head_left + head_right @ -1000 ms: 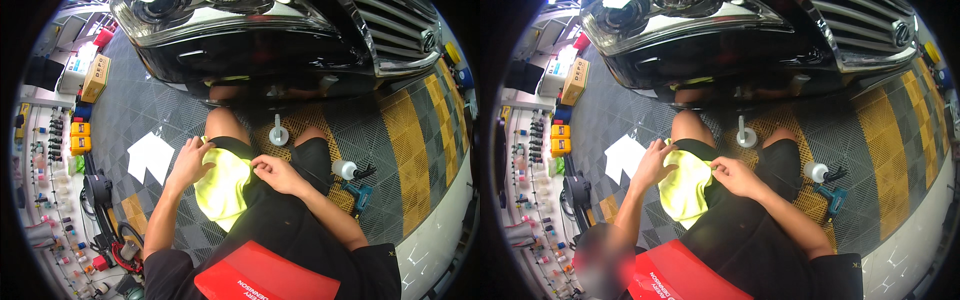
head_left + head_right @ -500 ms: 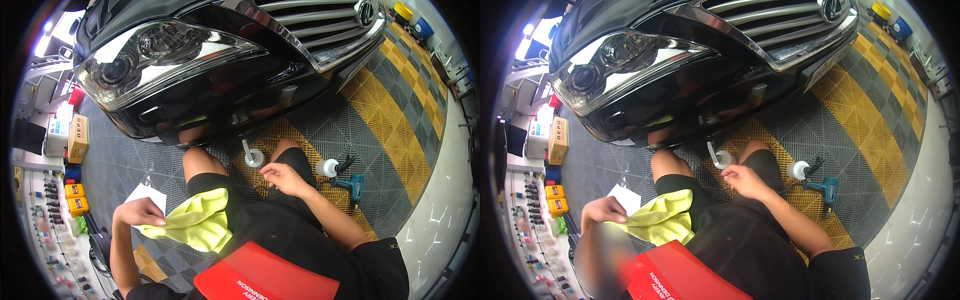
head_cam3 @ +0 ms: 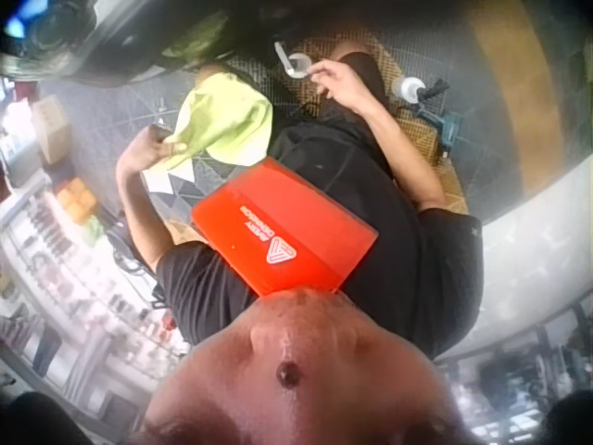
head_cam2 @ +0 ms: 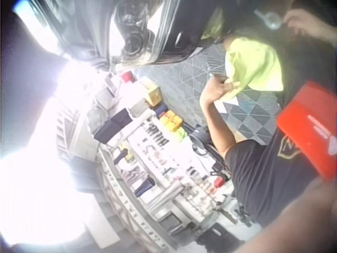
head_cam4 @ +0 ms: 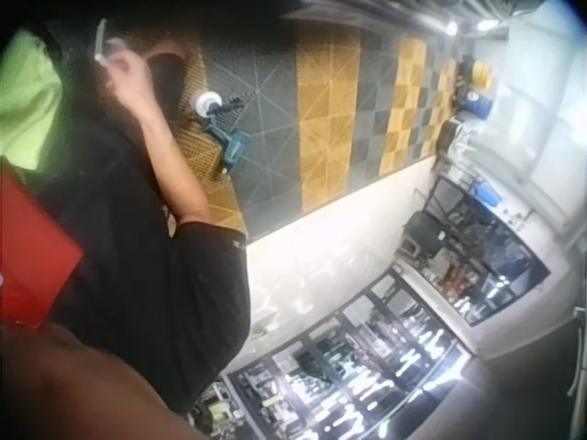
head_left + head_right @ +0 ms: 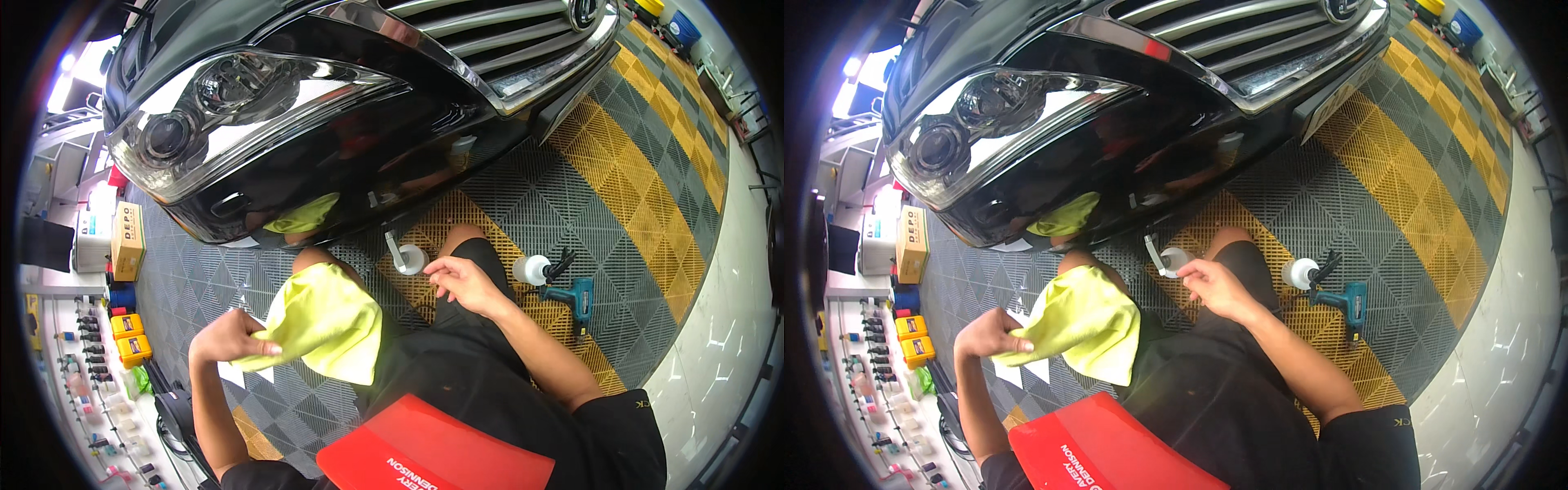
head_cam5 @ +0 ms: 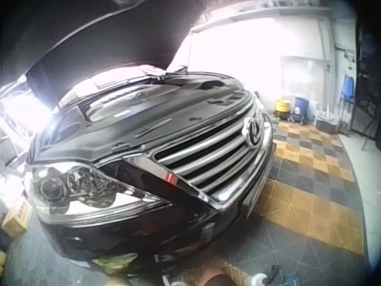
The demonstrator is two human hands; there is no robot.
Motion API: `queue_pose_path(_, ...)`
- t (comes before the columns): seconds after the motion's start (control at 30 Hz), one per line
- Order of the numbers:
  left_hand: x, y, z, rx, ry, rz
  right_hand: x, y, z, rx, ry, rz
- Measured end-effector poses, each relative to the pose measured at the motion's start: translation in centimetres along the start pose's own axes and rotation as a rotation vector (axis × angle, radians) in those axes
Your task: The person cleans a car headlight using a yellow microfiber cloth and a heat gun. They wipe the headlight surface, apply heat, and use a red squeegee to smooth the area. The person also uses a small tool to adjust the headlight edge.
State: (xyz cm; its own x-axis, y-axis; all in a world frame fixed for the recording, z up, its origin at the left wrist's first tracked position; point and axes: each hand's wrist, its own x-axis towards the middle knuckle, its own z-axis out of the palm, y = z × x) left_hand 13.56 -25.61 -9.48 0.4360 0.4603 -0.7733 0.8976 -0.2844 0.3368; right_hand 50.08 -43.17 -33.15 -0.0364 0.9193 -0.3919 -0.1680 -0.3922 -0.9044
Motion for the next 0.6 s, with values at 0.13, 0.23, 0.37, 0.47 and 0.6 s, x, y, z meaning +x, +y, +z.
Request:
queue_pose_path(0.13, -1.4, -2.7, 1.1, -0.864, 0.434, 0.224, -0.2, 1.6, -0.6, 0.027, 0.007, 0.073)
queue_pose_path(0.23, -1.5, 0.2, -0.1, -1.007, 0.908, 0.393, -0.3, 2.4, -0.2, 0.083, -0.002, 0.102)
queue_pose_path(0.37, 2.9, 8.7, -1.3, -0.829, 1.426, 0.557, 0.3, 1.8, 0.7, 0.062, -0.011, 0.101)
queue_pose_path(0.47, 8.8, 13.5, -1.7, 0.229, 1.427, 0.505, 0.8, 1.2, 1.1, 0.04, -0.005, 0.078)
queue_pose_path(0.6, 16.2, 19.3, -0.7, 0.507, 1.481, 0.39, 0.5, 0.4, 1.1, 0.037, 0.024, 0.058)
